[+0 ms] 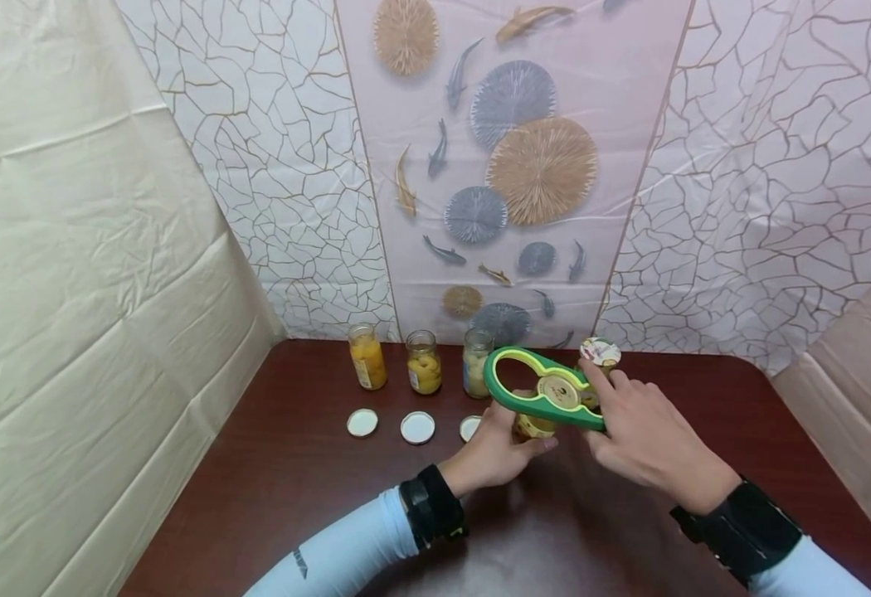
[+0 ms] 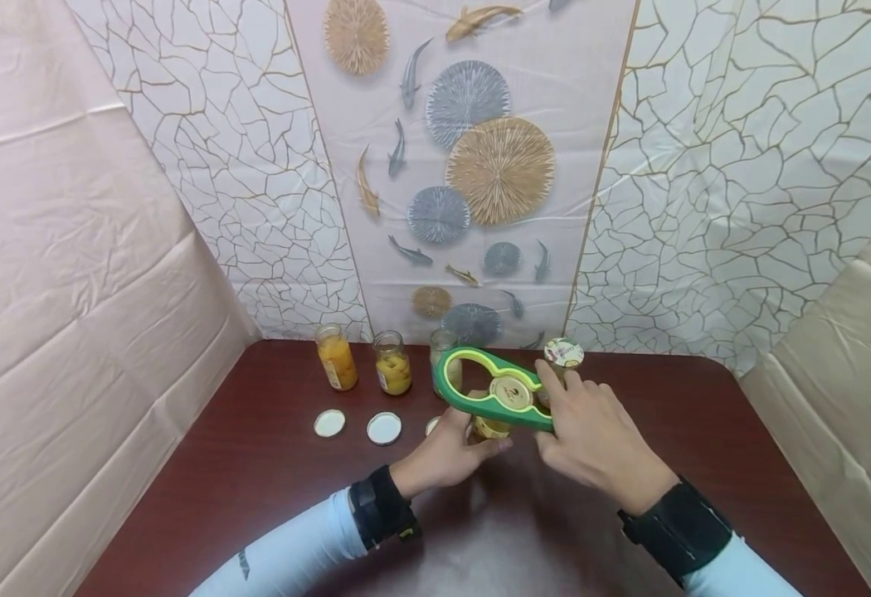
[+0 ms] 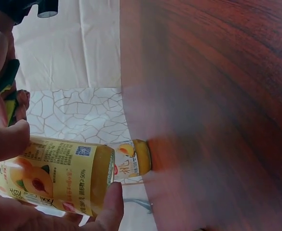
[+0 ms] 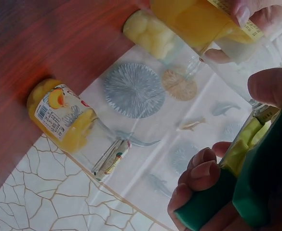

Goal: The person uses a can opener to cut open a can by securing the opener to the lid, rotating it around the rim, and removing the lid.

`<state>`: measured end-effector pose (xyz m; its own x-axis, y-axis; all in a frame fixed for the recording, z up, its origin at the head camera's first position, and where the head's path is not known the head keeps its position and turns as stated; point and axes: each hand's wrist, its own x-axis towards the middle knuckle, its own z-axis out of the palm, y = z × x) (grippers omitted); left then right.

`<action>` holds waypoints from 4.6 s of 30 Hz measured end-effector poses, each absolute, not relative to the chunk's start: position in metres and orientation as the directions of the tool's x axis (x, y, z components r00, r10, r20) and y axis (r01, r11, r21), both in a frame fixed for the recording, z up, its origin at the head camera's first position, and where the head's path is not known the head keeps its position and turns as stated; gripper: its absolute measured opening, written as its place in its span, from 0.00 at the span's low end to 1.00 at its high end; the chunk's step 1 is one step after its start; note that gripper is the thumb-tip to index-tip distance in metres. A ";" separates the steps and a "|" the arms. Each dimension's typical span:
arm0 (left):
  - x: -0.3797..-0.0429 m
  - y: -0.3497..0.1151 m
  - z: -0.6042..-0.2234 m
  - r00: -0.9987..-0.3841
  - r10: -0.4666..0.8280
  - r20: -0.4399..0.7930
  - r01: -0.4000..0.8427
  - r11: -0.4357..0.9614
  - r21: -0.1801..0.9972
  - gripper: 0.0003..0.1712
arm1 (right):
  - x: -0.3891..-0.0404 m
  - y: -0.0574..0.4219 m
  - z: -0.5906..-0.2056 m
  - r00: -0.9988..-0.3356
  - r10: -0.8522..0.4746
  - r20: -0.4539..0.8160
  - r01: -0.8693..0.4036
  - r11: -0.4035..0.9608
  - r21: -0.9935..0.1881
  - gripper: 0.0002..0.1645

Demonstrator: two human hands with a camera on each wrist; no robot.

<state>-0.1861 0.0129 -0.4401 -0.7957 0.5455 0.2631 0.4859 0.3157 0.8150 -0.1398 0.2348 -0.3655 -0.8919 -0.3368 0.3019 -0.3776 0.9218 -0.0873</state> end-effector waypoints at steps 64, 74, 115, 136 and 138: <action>-0.219 -0.011 -0.455 -0.664 0.744 0.080 0.378 0.242 0.894 0.31 | -0.165 0.304 -0.412 -0.777 -0.347 0.525 -0.451 0.889 -0.081 0.42; -0.249 0.023 -0.462 -0.799 0.601 0.010 0.337 0.434 0.835 0.22 | -0.153 0.308 -0.415 -0.780 -0.329 0.533 -0.437 0.895 -0.087 0.43; -0.297 0.052 -0.476 -0.894 0.445 -0.044 0.224 0.531 0.817 0.31 | -0.152 0.294 -0.436 -0.780 -0.374 0.501 -0.482 0.871 -0.100 0.43; -0.201 -0.002 -0.449 -0.899 0.435 -0.060 0.226 0.576 0.786 0.37 | -0.146 0.292 -0.437 -0.789 -0.370 0.491 -0.476 0.872 -0.109 0.42; -0.193 -0.011 -0.451 -0.888 0.454 -0.069 0.211 0.536 0.818 0.34 | -0.146 0.293 -0.438 -0.787 -0.374 0.491 -0.479 0.872 -0.102 0.42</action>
<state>-0.1935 -0.0111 -0.4514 -0.8882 0.4542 -0.0687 0.2107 0.5355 0.8178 -0.1460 0.2929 -0.4382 -0.7865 -0.3744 0.4912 -0.4788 0.8720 -0.1020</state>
